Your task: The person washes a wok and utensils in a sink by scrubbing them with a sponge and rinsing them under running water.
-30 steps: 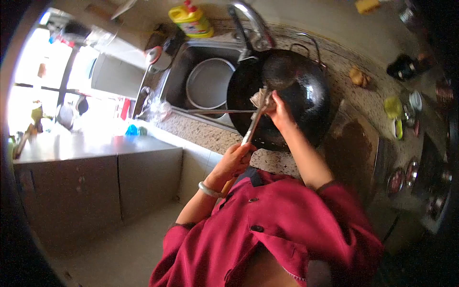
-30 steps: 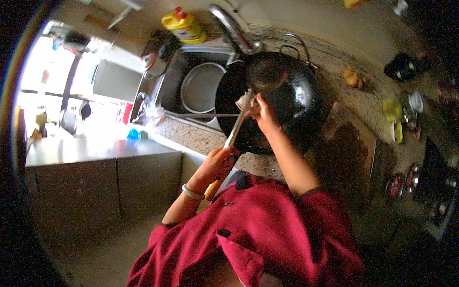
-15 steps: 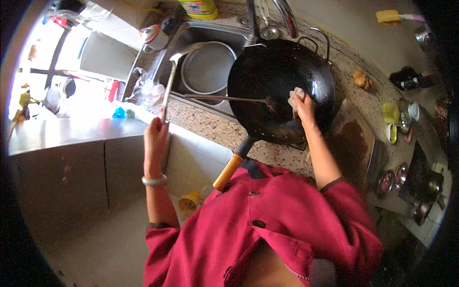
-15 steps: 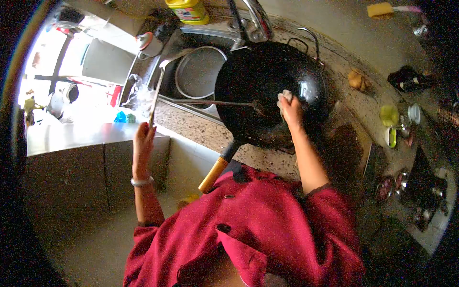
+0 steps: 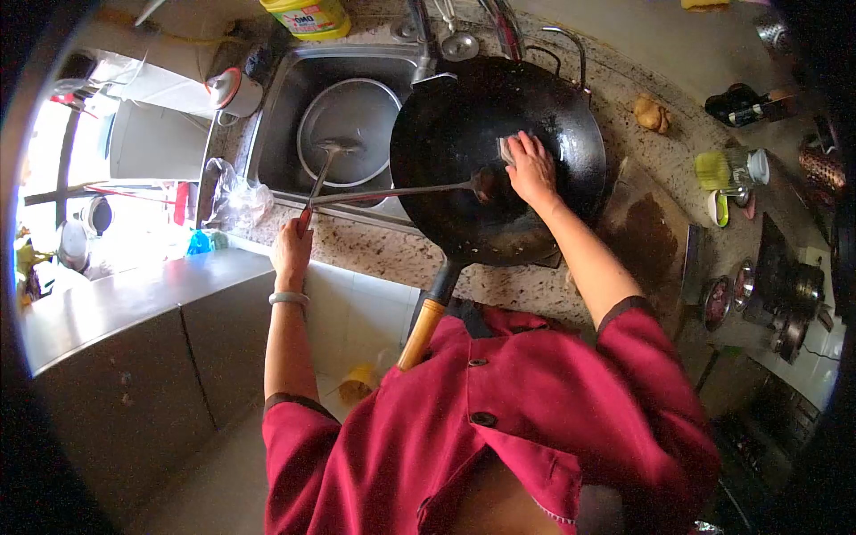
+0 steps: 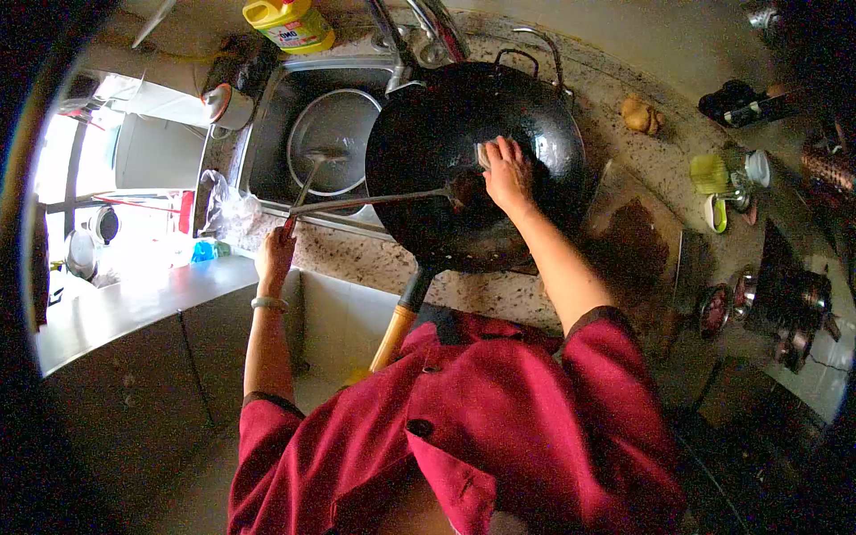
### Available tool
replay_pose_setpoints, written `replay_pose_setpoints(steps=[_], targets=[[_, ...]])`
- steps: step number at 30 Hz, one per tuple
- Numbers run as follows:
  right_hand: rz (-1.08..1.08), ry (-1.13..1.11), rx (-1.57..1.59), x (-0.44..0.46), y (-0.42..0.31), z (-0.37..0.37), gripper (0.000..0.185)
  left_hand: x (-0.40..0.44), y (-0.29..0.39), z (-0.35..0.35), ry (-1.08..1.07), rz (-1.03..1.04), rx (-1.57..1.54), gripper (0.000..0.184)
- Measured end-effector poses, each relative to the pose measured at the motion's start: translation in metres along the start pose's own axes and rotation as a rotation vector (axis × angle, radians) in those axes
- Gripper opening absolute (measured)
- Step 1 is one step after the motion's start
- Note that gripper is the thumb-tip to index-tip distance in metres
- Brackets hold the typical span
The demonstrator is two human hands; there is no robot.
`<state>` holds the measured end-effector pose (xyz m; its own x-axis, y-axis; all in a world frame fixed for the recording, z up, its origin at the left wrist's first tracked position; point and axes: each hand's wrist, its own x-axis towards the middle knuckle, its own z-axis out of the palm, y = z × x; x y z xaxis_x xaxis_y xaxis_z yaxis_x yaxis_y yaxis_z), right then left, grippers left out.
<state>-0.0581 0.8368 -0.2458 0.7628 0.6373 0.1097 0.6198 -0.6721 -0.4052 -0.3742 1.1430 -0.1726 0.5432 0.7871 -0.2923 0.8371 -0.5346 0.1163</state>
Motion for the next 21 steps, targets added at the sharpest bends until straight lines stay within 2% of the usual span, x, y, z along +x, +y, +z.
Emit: replay_pose_setpoints(steps=[2,4,5,7,9,11,13,14,15,18,19,21], targets=[[-0.063,-0.113,-0.038,-0.003,0.000,0.007,0.051,-0.002,-0.006,-0.001,0.038,0.016,0.080,0.039],[-0.085,-0.166,-0.069,0.001,0.005,0.005,0.048,-0.010,0.003,-0.014,0.156,0.036,0.142,0.048],[-0.101,-0.199,-0.070,0.005,0.010,0.004,0.046,-0.012,0.017,-0.022,0.393,0.089,0.111,0.048],[-0.079,-0.173,-0.049,0.007,0.008,-0.005,0.042,-0.029,0.069,-0.052,0.553,0.283,-0.092,0.044],[-0.071,-0.197,-0.125,0.008,-0.003,-0.013,0.041,-0.022,0.094,-0.045,0.413,0.707,0.008,0.043],[-0.135,-0.138,-0.151,0.005,0.005,0.005,0.039,-0.019,0.120,-0.030,0.491,0.851,0.234,0.031],[-0.173,-0.079,-0.179,0.004,0.008,0.008,0.037,0.006,0.111,0.006,0.204,0.747,0.253,0.020],[-0.158,-0.120,-0.123,0.006,0.008,-0.001,0.035,0.011,0.112,0.010,0.169,0.697,0.245,0.008],[-0.143,-0.161,-0.070,0.009,0.010,-0.011,0.034,0.014,0.109,0.005,0.149,0.791,0.250,0.007],[-0.038,-0.099,-0.055,0.015,0.016,-0.021,0.031,-0.021,0.117,-0.030,-0.122,0.674,0.172,0.020],[0.093,-0.100,0.028,0.019,0.018,-0.021,0.031,-0.030,0.111,-0.025,-0.182,0.595,0.184,0.022],[0.367,-0.112,0.310,0.030,0.030,-0.011,0.034,-0.045,0.096,-0.005,-0.736,0.298,-0.734,0.025]])
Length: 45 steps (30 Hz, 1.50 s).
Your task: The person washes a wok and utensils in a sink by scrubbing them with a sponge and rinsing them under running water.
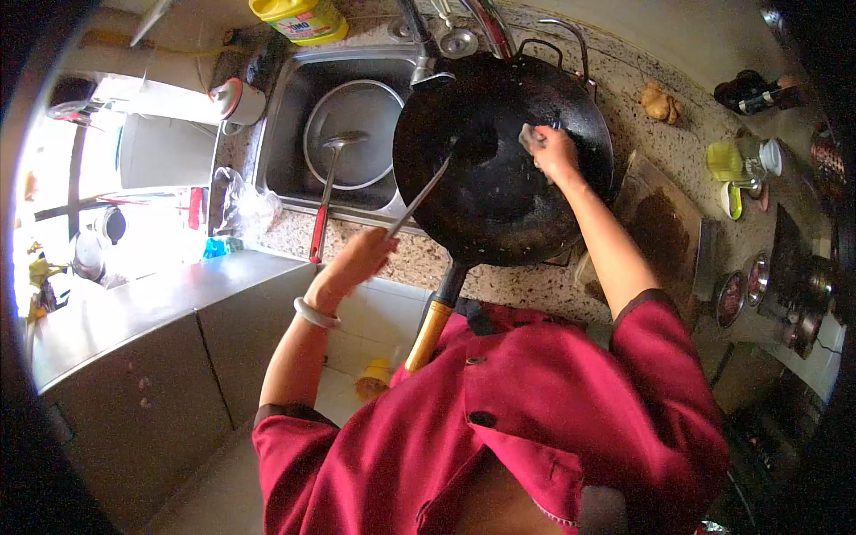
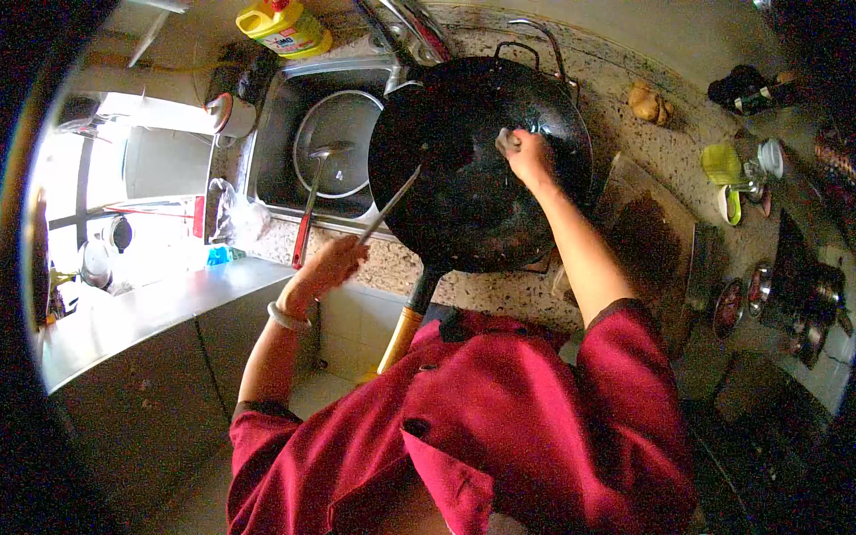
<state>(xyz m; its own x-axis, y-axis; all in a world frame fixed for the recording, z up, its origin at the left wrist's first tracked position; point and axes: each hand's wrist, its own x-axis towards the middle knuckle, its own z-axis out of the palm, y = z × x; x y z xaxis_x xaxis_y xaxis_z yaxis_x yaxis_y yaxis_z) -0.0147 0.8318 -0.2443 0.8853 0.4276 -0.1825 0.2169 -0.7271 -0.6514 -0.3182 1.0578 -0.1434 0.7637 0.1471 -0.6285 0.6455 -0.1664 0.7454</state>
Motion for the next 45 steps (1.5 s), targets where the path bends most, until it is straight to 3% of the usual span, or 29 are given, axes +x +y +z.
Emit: replay_pose_setpoints(steps=[3,4,5,6,7,8,12,15,17,19,20,22,23,25,27,28,29,31,33,34,36,37,38,40,42,43,44,45], targets=[[-0.007,0.173,0.144,-0.011,-0.014,-0.004,0.030,-0.020,0.046,0.029,-0.106,-0.279,-0.480,0.029],[-0.035,0.179,0.140,-0.017,-0.021,-0.002,0.029,-0.018,0.039,0.038,-0.121,-0.189,-0.572,0.031],[-0.069,0.051,0.276,-0.021,-0.024,0.003,0.026,-0.015,0.035,0.044,-0.133,-0.195,-0.654,0.033],[-0.135,0.075,0.184,-0.033,-0.039,0.009,0.022,-0.013,0.034,0.051,-0.143,-0.202,-0.737,0.035],[-0.247,0.054,0.307,-0.039,-0.045,0.025,0.018,-0.013,0.034,0.060,-0.152,-0.193,-0.837,0.038],[-0.333,0.013,0.215,-0.047,-0.047,0.034,0.016,-0.016,0.038,0.067,-0.156,-0.164,-0.833,0.039],[-0.585,-0.111,0.267,-0.060,-0.059,0.062,0.013,-0.017,0.038,0.087,-0.133,-0.228,-0.986,0.033],[-0.273,0.045,0.501,-0.012,-0.044,0.081,0.014,-0.026,0.038,0.094,-0.103,-0.221,-1.013,0.031],[-0.190,0.148,0.423,-0.002,-0.041,0.086,0.016,-0.032,0.045,0.092,-0.123,-0.231,-1.008,0.032],[0.028,-0.192,0.510,-0.011,-0.056,0.066,0.016,-0.031,0.036,0.091,-0.109,-0.220,-1.027,0.032],[0.028,-0.284,0.693,-0.029,-0.061,0.064,0.013,-0.030,0.033,0.091,-0.097,-0.221,-1.047,0.031],[-0.216,-0.239,0.446,-0.071,-0.079,0.056,0.011,-0.031,0.035,0.090,-0.070,-0.213,-1.014,0.031],[-0.684,0.072,-0.084,-0.075,-0.063,0.069,0.008,-0.030,0.035,0.090,-0.075,-0.202,-0.987,0.031],[-0.554,0.101,-0.015,-0.054,-0.048,0.091,0.010,-0.031,0.036,0.090,-0.058,-0.183,-0.883,0.031],[-0.161,0.016,0.193,-0.049,-0.063,0.068,0.021,-0.032,0.038,0.090,-0.064,-0.178,-0.883,0.031],[-0.160,-0.013,0.104,-0.038,-0.053,0.069,0.029,-0.032,0.039,0.090,-0.072,-0.165,-0.894,0.031],[-0.071,-0.113,0.463,-0.040,-0.051,0.069,0.027,-0.032,0.039,0.091,-0.077,-0.159,-0.893,0.031],[0.012,-0.213,0.815,-0.056,-0.048,0.066,0.027,-0.029,0.037,0.092,-0.074,-0.165,-0.895,0.030],[-0.713,-0.119,-0.413,-0.081,-0.041,0.062,0.019,-0.025,0.034,0.091,-0.079,-0.170,-0.880,0.030],[-0.708,-0.123,-0.414,-0.081,-0.039,0.059,0.019,-0.027,0.032,0.092,-0.082,-0.183,-0.857,0.030],[-0.083,-0.188,0.311,-0.057,-0.044,0.052,0.024,-0.028,0.033,0.093,-0.096,-0.161,-0.861,0.030],[-0.103,-0.142,0.110,-0.046,-0.043,0.041,0.027,-0.032,0.036,0.093,-0.067,-0.153,-0.818,0.031],[0.152,-0.090,0.323,-0.036,-0.046,0.036,0.026,-0.035,0.037,0.092,-0.036,-0.143,-0.777,0.032],[-0.111,0.006,0.045,-0.020,-0.016,0.048,0.022,-0.038,0.038,0.091,-0.011,-0.109,-0.744,0.028],[-0.165,0.084,-0.205,-0.020,-0.010,0.046,0.019,-0.040,0.050,0.096,0.177,-0.142,-0.724,0.021],[0.141,-0.241,0.215,-0.031,-0.040,0.013,0.017,-0.041,0.054,0.095,0.150,-0.071,-0.657,0.017],[0.182,-0.239,0.401,-0.034,-0.039,0.012,0.017,-0.035,0.049,0.097,0.152,-0.064,-0.661,0.017],[0.281,-0.267,0.677,-0.041,-0.041,0.007,0.016,-0.021,0.040,0.101,0.276,0.038,-0.345,0.019]])
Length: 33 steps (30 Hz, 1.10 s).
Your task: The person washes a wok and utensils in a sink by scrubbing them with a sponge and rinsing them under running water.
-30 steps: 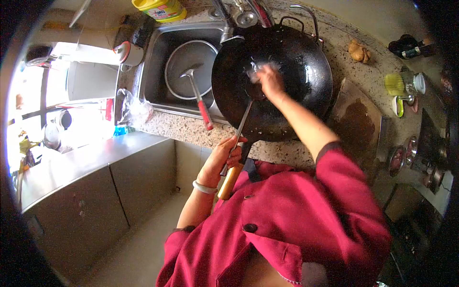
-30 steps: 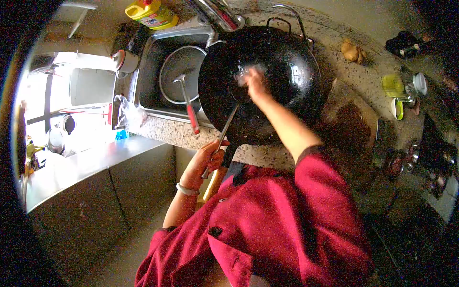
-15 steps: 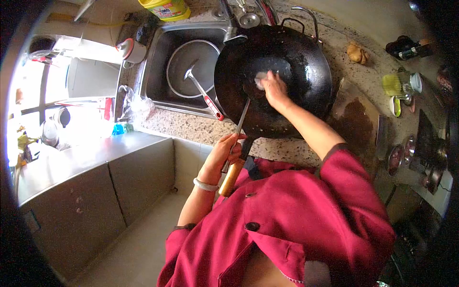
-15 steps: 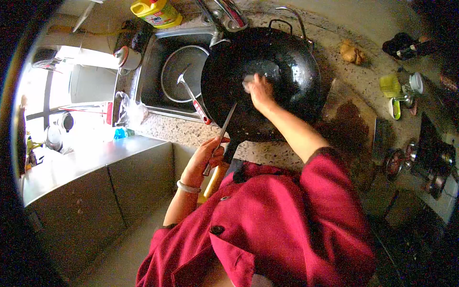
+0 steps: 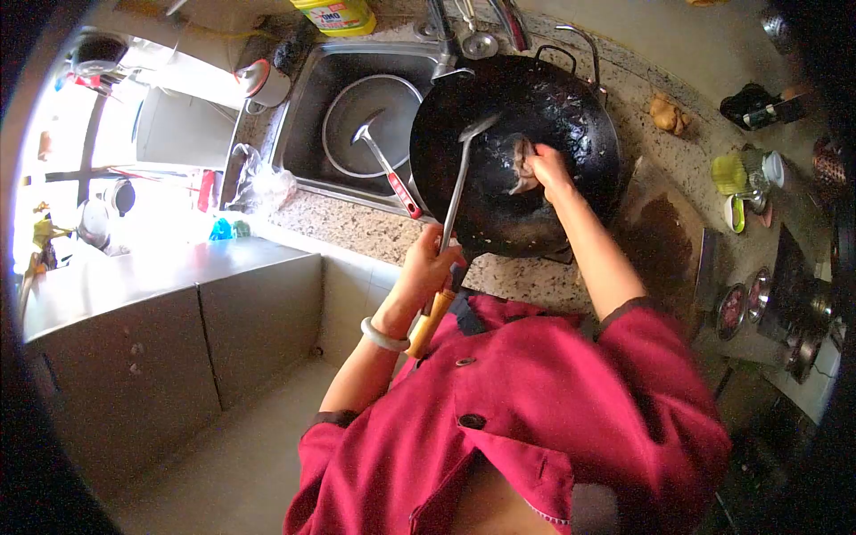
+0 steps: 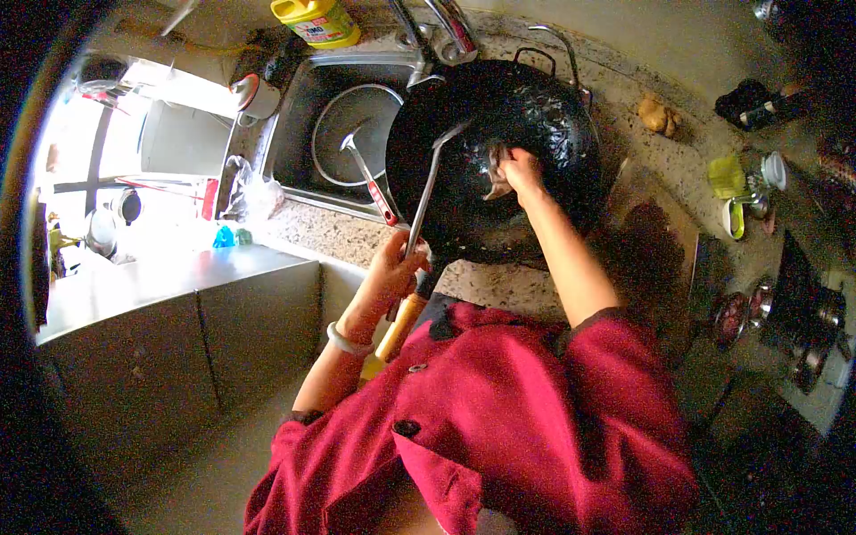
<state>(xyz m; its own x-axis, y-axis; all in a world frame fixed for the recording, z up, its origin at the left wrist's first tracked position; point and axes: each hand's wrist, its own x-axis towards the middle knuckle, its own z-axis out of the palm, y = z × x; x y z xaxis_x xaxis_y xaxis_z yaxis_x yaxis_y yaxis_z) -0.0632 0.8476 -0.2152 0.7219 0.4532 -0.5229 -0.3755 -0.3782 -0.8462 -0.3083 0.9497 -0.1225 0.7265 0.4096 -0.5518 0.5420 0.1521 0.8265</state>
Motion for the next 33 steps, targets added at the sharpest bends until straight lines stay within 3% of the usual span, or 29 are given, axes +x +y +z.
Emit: replay_pose_setpoints(steps=[2,5,7,8,9,11,13,15,16,18,19,21,22,23,25,26,28,29,31,33], targets=[[0.177,-0.095,0.395,-0.017,-0.007,-0.008,0.020,0.012,0.009,0.012,0.153,0.217,0.448,0.024],[0.099,-0.155,0.466,-0.060,-0.032,-0.001,0.030,0.017,0.033,0.039,0.274,0.168,0.766,0.022],[0.045,-0.213,0.219,-0.063,-0.021,0.012,0.035,0.028,0.027,0.055,0.283,0.210,0.816,0.025],[0.009,-0.133,0.018,-0.067,-0.015,0.027,0.038,0.031,0.023,0.060,0.263,0.265,0.867,0.020],[-0.208,0.149,-0.140,-0.062,0.006,0.050,0.036,0.031,0.020,0.065,0.239,0.321,0.918,0.015],[-0.159,0.118,0.200,-0.051,0.012,0.053,0.033,0.028,0.011,0.068,0.232,0.398,0.904,0.013],[-0.013,0.037,0.501,-0.043,0.002,0.043,0.029,0.016,0.001,0.067,0.164,0.346,0.931,0.011],[-0.010,0.006,0.724,-0.016,0.015,0.042,0.025,0.013,-0.019,0.062,0.106,0.340,0.971,0.011],[-0.029,-0.012,0.794,-0.015,0.019,0.042,0.023,0.012,-0.023,0.059,0.129,0.483,0.917,0.011],[-0.051,-0.042,0.909,-0.020,0.017,0.040,0.020,-0.009,0.003,0.062,0.158,0.347,0.733,0.014],[-0.144,-0.076,0.984,-0.017,0.017,0.041,0.023,-0.010,0.002,0.061,0.160,0.344,0.734,0.014],[-0.136,-0.120,1.126,-0.021,0.013,0.040,0.027,-0.014,0.002,0.048,0.150,0.362,0.683,0.017],[-0.140,-0.128,1.128,-0.025,0.007,0.041,0.027,-0.010,-0.004,0.040,0.136,0.307,0.592,0.020],[-0.201,-0.146,1.040,-0.030,0.001,0.042,0.031,-0.007,-0.009,0.031,0.153,0.409,0.605,0.020],[-0.324,-0.167,0.917,-0.033,-0.003,0.046,0.038,0.011,-0.015,0.017,-0.042,0.108,0.304,0.020],[-0.286,-0.184,0.860,-0.037,-0.001,0.048,0.039,0.019,-0.009,0.015,-0.190,0.042,0.149,0.020],[-0.270,-0.286,0.791,-0.047,-0.004,0.057,0.040,0.041,0.005,0.017,-0.228,-0.083,-0.206,0.020],[-0.204,-0.079,0.524,-0.050,-0.002,0.060,0.038,0.052,0.007,0.018,-0.245,-0.135,-0.383,0.021],[-0.156,0.006,0.520,-0.036,0.008,0.057,0.037,0.051,0.019,0.025,-0.187,-0.125,-0.297,0.022],[-0.093,-0.343,0.522,-0.023,0.023,0.037,0.037,0.060,0.005,0.021,-0.010,-0.045,-0.015,0.025]])
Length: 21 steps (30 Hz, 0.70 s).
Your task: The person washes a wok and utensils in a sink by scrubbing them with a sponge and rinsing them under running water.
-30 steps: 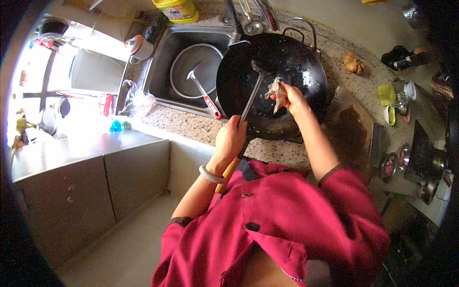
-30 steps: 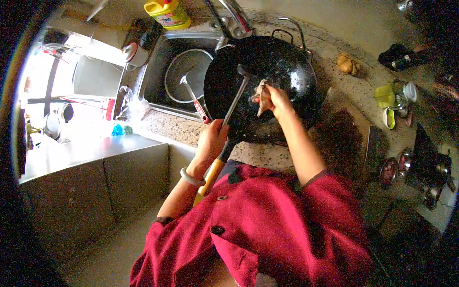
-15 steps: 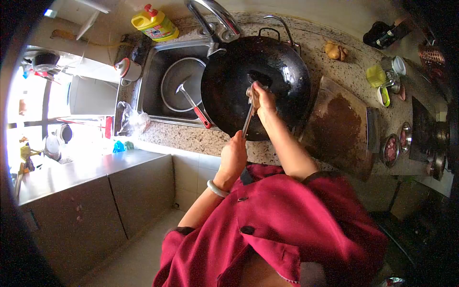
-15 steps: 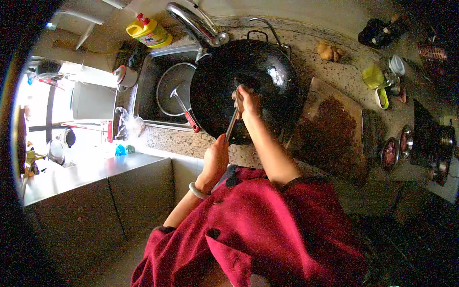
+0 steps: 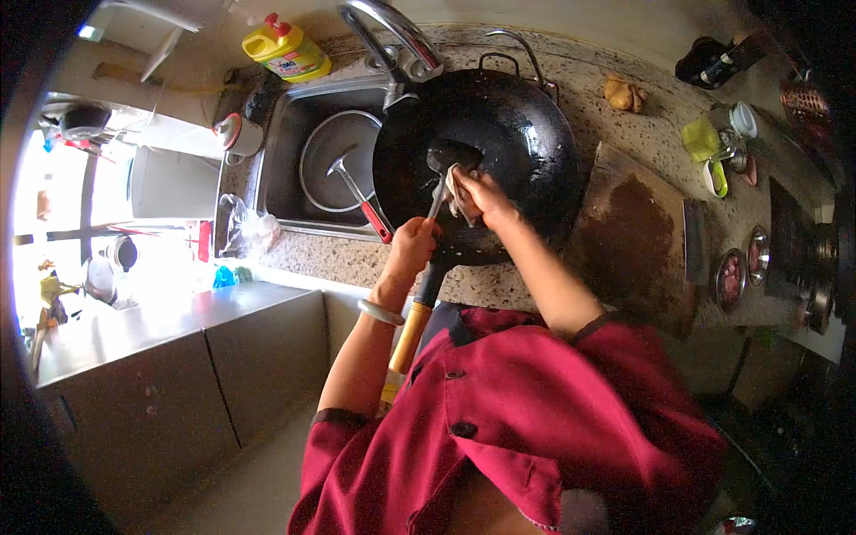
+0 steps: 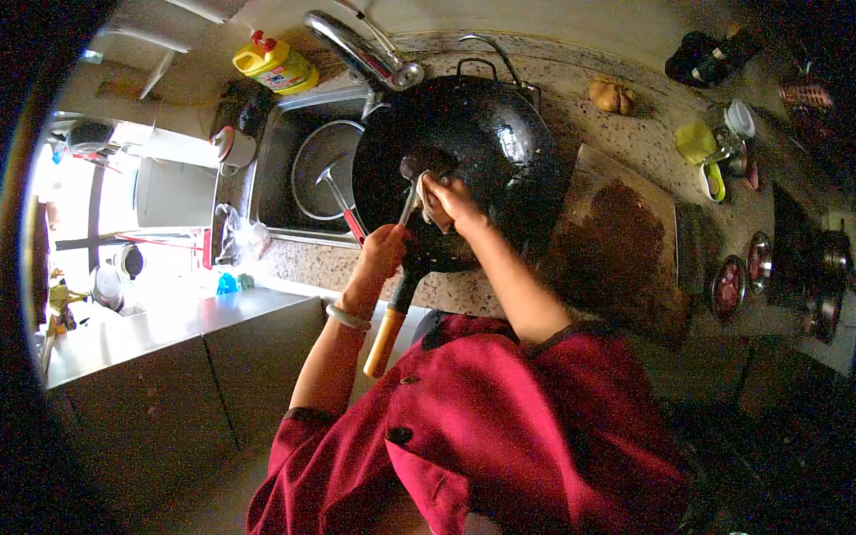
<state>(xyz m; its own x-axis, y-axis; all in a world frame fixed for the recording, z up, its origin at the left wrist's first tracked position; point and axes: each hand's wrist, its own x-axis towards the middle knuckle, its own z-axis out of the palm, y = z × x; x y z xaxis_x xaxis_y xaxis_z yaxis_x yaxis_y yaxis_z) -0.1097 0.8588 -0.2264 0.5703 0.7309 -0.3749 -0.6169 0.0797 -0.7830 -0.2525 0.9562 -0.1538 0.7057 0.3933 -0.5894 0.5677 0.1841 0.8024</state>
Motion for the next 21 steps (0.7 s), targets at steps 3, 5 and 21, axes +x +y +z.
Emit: replay_pose_setpoints(steps=[3,5,21], targets=[[0.057,0.283,-0.218,0.006,-0.006,-0.044,0.035,-0.006,-0.005,-0.020,0.154,0.110,0.237,0.026],[-0.062,0.423,-0.686,0.005,-0.029,-0.054,0.029,-0.016,0.002,-0.037,0.161,0.043,0.257,0.025],[-0.628,0.209,-1.045,-0.015,-0.051,0.015,0.012,-0.009,-0.027,-0.030,0.177,0.117,0.406,0.033]])
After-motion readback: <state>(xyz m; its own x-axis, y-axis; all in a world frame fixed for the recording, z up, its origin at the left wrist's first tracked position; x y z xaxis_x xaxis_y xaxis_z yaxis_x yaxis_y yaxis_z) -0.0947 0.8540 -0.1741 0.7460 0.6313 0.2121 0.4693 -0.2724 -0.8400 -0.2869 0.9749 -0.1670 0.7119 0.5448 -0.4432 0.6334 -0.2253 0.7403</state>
